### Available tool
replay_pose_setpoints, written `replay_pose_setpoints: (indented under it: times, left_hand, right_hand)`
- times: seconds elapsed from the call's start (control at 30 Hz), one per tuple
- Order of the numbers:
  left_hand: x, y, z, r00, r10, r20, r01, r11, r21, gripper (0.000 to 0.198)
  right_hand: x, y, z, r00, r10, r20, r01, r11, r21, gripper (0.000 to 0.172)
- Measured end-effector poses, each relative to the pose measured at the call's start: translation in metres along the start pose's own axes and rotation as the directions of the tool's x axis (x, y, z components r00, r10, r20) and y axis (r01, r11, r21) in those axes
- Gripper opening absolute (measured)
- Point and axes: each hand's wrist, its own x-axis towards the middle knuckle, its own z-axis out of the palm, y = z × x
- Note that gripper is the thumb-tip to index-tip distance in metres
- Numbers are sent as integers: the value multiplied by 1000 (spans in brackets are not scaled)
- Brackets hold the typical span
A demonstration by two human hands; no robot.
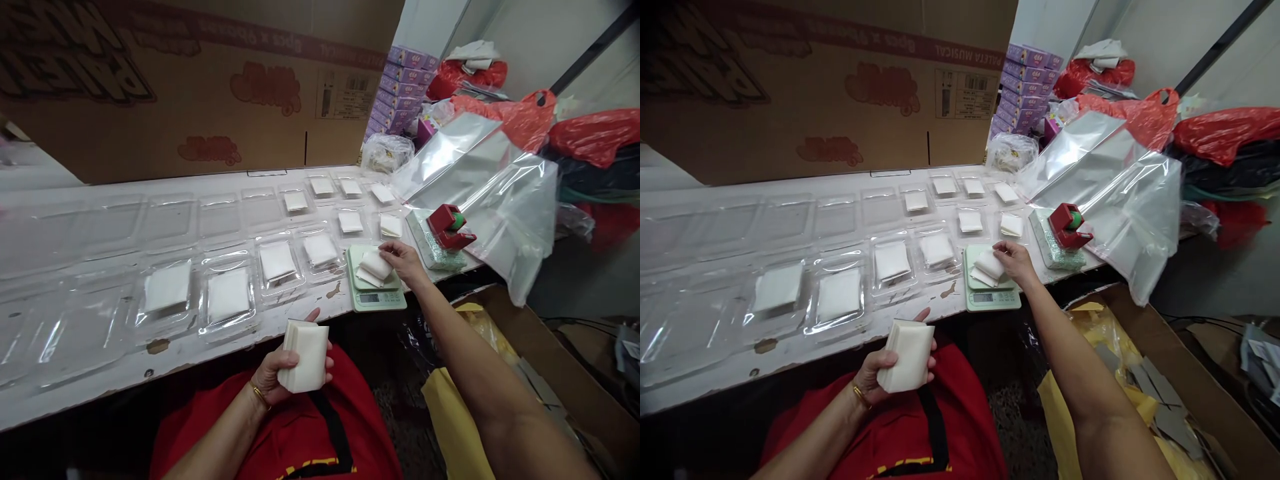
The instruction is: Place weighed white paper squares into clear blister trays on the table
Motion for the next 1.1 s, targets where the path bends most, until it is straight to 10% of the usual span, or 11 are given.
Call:
replay_pose_setpoints:
  times: [0.2,0.53,1.1]
  left_hand:
    - [3,-3,5,1000,-21,14,21,1000,-6,87]
    - [0,-3,5,999,-31,9,31,999,11,89]
    - [1,-3,4,999,-41,18,41,999,12,90]
  right_hand:
    - [-2,-11,-8,980,-14,197,-10,993,119,27]
    - [0,15,-11,976,-217,2,205,918,-340,31]
    - [9,-5,-22,985,68,156,34,820,-571,38]
